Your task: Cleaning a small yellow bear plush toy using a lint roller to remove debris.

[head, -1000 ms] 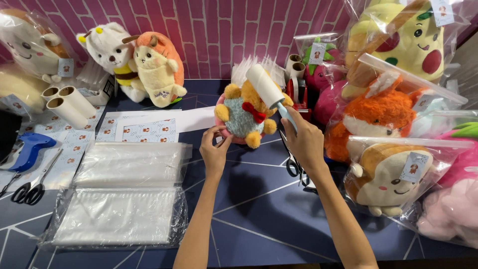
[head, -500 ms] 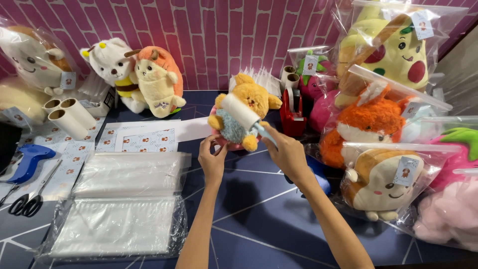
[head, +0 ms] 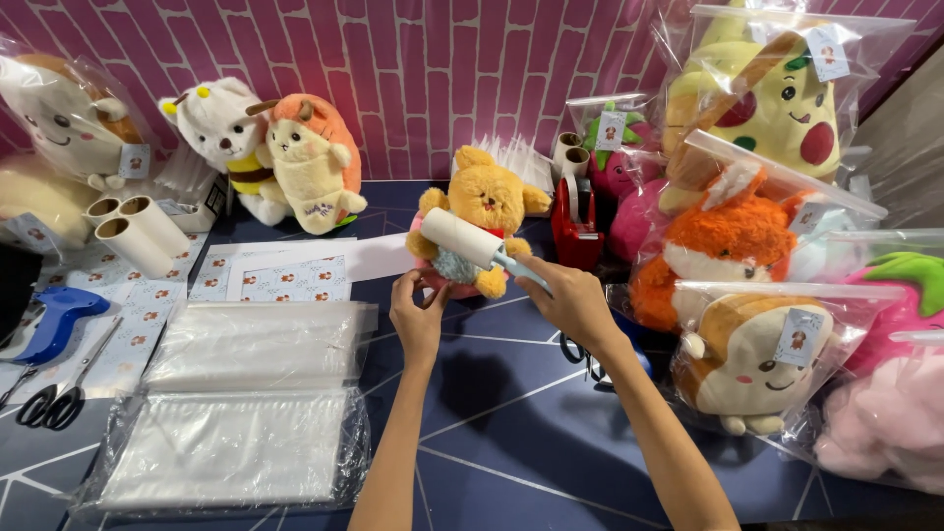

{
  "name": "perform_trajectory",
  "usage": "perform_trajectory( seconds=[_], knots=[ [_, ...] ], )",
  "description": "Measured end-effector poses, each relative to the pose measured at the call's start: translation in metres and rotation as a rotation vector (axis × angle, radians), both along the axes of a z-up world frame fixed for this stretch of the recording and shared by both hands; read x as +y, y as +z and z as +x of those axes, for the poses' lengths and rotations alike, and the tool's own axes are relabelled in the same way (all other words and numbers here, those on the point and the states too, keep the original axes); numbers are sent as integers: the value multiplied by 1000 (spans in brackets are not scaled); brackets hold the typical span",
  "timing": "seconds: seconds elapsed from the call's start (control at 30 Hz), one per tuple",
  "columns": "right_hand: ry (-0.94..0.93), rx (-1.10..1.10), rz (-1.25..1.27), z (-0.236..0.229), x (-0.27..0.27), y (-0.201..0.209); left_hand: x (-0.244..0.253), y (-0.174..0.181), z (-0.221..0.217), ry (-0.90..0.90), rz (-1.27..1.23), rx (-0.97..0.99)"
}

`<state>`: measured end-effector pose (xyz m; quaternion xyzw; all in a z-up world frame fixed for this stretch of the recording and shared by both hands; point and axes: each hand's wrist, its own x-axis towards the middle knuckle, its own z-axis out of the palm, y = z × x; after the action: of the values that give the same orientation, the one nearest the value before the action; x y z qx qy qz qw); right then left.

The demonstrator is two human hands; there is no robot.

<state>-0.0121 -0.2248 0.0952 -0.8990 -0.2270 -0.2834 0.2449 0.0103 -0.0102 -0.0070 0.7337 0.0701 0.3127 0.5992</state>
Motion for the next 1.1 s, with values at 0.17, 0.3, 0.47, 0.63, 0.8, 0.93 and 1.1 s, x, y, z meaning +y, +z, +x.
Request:
perform_trajectory(
  seconds=[0.17, 0.3, 0.47, 0.63, 0.8, 0.93, 1.1],
  knots=[
    [-52, -41, 137, 5, -5, 0, 1, 5, -4, -5, -10, -1],
    [-85, -69, 39, 14, -14, -16, -1, 11, -5, -12, -12, -5],
    [3, -30, -24, 3, -2, -3, 1, 8, -4, -1, -14, 19],
    [-79, -102, 135, 15, -10, -11, 2, 11, -6, -14, -10, 4],
    [-59, -56, -58, 9, -14, -14, 0, 4, -2, -21, -13, 11],
    [-27, -31, -52, 12, -19, -8, 2, 2, -1, -15, 7, 16],
    [-167, -157, -28, 32, -29, -16, 0, 9, -8, -39, 6, -43]
  ],
)
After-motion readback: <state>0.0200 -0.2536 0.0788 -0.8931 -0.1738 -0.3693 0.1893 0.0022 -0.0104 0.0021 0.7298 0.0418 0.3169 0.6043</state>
